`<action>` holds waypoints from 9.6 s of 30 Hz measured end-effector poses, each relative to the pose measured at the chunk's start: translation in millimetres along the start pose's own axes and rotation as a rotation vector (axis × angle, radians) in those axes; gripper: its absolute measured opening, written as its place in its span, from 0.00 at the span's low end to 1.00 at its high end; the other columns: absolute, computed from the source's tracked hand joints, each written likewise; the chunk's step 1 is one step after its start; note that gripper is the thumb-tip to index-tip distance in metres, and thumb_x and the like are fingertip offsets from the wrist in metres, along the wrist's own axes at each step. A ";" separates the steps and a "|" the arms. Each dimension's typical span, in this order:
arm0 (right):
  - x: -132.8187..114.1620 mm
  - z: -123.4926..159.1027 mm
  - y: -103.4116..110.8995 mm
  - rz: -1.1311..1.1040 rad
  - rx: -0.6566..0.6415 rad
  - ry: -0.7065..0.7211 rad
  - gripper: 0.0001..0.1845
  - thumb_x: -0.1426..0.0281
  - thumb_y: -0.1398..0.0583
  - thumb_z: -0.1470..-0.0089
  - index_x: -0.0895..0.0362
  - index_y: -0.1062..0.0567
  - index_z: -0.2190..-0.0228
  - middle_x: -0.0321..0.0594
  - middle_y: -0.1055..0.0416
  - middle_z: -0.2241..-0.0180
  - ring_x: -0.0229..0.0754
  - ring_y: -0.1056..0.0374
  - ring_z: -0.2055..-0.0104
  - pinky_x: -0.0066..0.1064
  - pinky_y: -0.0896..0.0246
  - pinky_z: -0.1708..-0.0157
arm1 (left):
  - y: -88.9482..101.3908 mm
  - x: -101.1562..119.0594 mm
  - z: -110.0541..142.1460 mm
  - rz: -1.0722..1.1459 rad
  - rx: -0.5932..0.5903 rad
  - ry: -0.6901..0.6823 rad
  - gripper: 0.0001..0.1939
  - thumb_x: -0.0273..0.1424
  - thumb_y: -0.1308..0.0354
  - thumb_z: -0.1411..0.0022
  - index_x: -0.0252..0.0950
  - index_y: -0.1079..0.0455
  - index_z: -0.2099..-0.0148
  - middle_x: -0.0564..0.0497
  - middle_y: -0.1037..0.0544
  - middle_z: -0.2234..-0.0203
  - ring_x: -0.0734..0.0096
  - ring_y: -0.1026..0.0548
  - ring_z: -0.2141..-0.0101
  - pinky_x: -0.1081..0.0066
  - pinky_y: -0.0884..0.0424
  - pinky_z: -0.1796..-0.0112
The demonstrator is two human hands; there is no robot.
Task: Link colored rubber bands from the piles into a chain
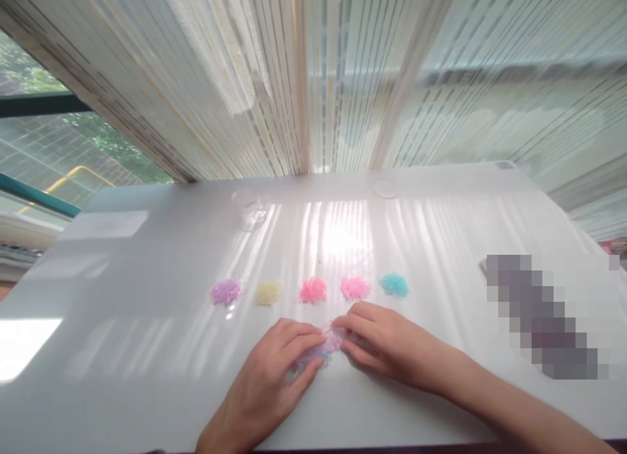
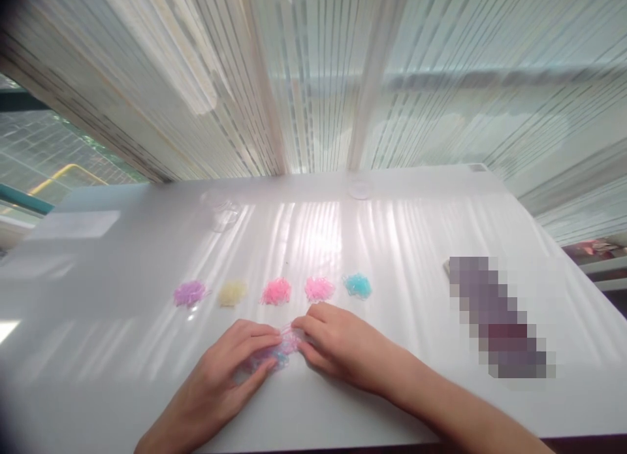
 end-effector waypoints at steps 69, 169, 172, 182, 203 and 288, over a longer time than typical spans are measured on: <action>-8.6 -4.9 -3.5 -0.022 0.133 0.230 0.13 0.69 0.46 0.30 0.59 0.21 0.58 0.41 0.26 0.70 0.40 0.32 0.70 0.30 0.38 0.69 | 23.7 -16.9 28.9 -0.084 -0.027 0.105 0.06 0.27 0.44 0.27 0.41 0.26 0.56 0.54 0.21 0.67 0.70 0.22 0.66 0.71 0.27 0.64; -3.3 -3.4 16.3 -0.494 0.401 -0.085 0.05 0.74 0.38 0.41 0.55 0.21 0.66 0.36 0.21 0.71 0.34 0.29 0.72 0.24 0.31 0.72 | 4.4 2.8 -9.3 0.159 0.251 0.159 0.07 0.30 0.32 0.36 0.40 0.23 0.55 0.56 0.18 0.69 0.79 0.29 0.78 0.78 0.28 0.74; -4.5 -4.1 16.9 -0.532 0.373 -0.087 0.05 0.74 0.37 0.41 0.55 0.20 0.66 0.36 0.21 0.71 0.35 0.28 0.72 0.24 0.30 0.71 | -1.0 3.2 -10.0 0.206 0.282 0.160 0.05 0.29 0.33 0.35 0.40 0.23 0.56 0.54 0.16 0.66 0.78 0.26 0.75 0.78 0.27 0.74; -8.0 -3.3 19.9 -0.504 0.423 -0.034 0.04 0.75 0.37 0.41 0.56 0.20 0.67 0.36 0.23 0.72 0.34 0.30 0.72 0.25 0.32 0.72 | 5.1 9.5 -14.1 0.134 0.299 0.070 0.06 0.26 0.33 0.35 0.41 0.24 0.57 0.58 0.17 0.69 0.80 0.29 0.77 0.78 0.30 0.73; 21.2 6.0 40.9 0.260 0.503 -0.034 0.05 0.77 0.40 0.37 0.56 0.25 0.65 0.38 0.28 0.70 0.37 0.33 0.71 0.28 0.37 0.73 | 16.1 -15.9 4.9 -0.045 0.339 0.041 0.06 0.23 0.36 0.34 0.39 0.25 0.57 0.56 0.19 0.70 0.79 0.32 0.78 0.76 0.31 0.73; -16.6 2.3 27.1 -0.037 0.504 0.110 0.05 0.76 0.40 0.36 0.55 0.24 0.62 0.37 0.22 0.70 0.37 0.27 0.69 0.28 0.30 0.67 | 23.4 6.8 -13.8 -0.168 0.440 0.109 0.03 0.27 0.34 0.34 0.39 0.23 0.57 0.57 0.19 0.72 0.79 0.29 0.79 0.74 0.27 0.69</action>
Point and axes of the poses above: each hand's wrist, its own z-axis away from the middle knuckle, its own y-axis out of the back of the hand, x = y × z, the point moved 6 cm from there along -z, towards the middle knuckle
